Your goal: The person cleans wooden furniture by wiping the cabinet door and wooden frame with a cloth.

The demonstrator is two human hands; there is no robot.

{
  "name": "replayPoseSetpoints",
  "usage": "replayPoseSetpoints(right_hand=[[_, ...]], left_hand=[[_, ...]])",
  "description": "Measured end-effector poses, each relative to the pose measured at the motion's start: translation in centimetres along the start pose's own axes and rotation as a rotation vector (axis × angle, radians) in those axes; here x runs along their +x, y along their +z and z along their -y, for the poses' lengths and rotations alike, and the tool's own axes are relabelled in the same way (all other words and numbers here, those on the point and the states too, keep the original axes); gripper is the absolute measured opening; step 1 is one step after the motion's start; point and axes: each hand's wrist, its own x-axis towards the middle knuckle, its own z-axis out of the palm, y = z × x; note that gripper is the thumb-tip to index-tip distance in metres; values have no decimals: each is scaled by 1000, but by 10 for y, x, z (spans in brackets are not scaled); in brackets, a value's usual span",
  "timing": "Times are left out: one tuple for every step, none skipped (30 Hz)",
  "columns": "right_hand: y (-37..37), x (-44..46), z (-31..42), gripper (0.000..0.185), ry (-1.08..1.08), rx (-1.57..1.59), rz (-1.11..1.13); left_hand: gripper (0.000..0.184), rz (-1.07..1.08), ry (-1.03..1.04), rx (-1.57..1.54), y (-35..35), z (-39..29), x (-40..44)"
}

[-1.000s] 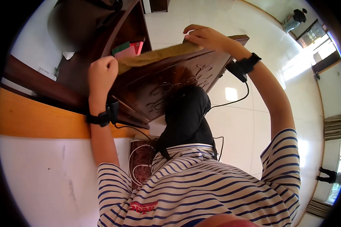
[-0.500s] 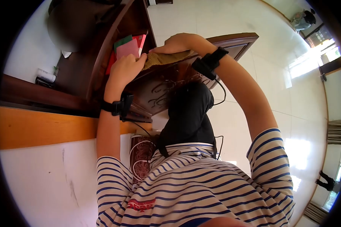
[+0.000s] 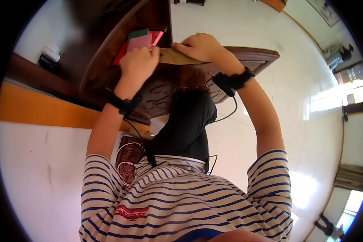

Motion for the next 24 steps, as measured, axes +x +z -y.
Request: replayPoseSetpoints(right_hand=[[-5, -8, -12, 40, 19, 26, 7], [-12, -17, -27, 44, 37, 51, 11], [-11, -26, -48, 48, 43, 77, -26], [-21, -35, -61, 51, 144, 108, 22], [-31, -49, -70, 54, 241, 162, -38], [-37, -62, -90, 54, 323, 158, -10], [-42, -75, -110, 53, 380, 160, 10], [-49, -87, -126, 51, 445, 140, 27], [-47, -100, -146, 50, 420, 150, -42], [-56, -107, -151, 47, 485, 152, -13], [-52, -117, -162, 47, 493, 178, -89], [-57, -118, -150, 46, 646, 187, -87], [-53, -117, -145, 46, 648, 194, -90], [-48, -117, -140, 46, 693, 127, -163], [-44, -117, -137, 46, 739, 59, -234], [-41, -117, -135, 44, 776, 32, -250], [-38, -117, -131, 44, 777, 29, -254], [-36, -119, -129, 43, 739, -12, -282], [-37, -120, -131, 43, 698, -58, -321], [-37, -123, -130, 38, 645, -63, -325], [-34, -127, -131, 32, 578, -80, -359], [-33, -130, -129, 30, 529, -110, -367], [-31, -131, -126, 29, 480, -140, -368], [-27, -133, -126, 29, 482, -147, -375]], left_hand=[[52, -8, 58, -7, 7, -9, 3], [53, -62, 51, -75, 0, -31, -1], [53, -136, 80, -112, 6, -49, 1], [52, -124, 104, -136, 16, -64, 7], [53, -112, 162, -199, 21, -81, 11], [50, -109, 205, -244, 21, -101, 12], [48, -139, 238, -287, 26, -122, 15], [45, -202, 295, -313, 33, -139, 18], [42, -245, 356, -342, 42, -154, 24], [40, -276, 383, -364, 46, -165, 26], [40, -335, 401, -360, 54, -173, 28], [40, -357, 414, -346, 56, -173, 27], [40, -377, 427, -333, 59, -172, 27], [40, -373, 433, -328, 61, -170, 27], [40, -424, 448, -306, 64, -169, 27], [39, -480, 461, -285, 65, -169, 26], [39, -484, 464, -286, 66, -169, 25], [39, -524, 468, -310, 67, -169, 23], [39, -575, 476, -335, 66, -170, 25], [39, -585, 477, -313, 66, -170, 24], [39, -604, 493, -312, 67, -169, 25], [39, -595, 509, -311, 68, -168, 24], [40, -582, 520, -311, 69, -166, 23], [37, -554, 545, -300, 70, -164, 21]])
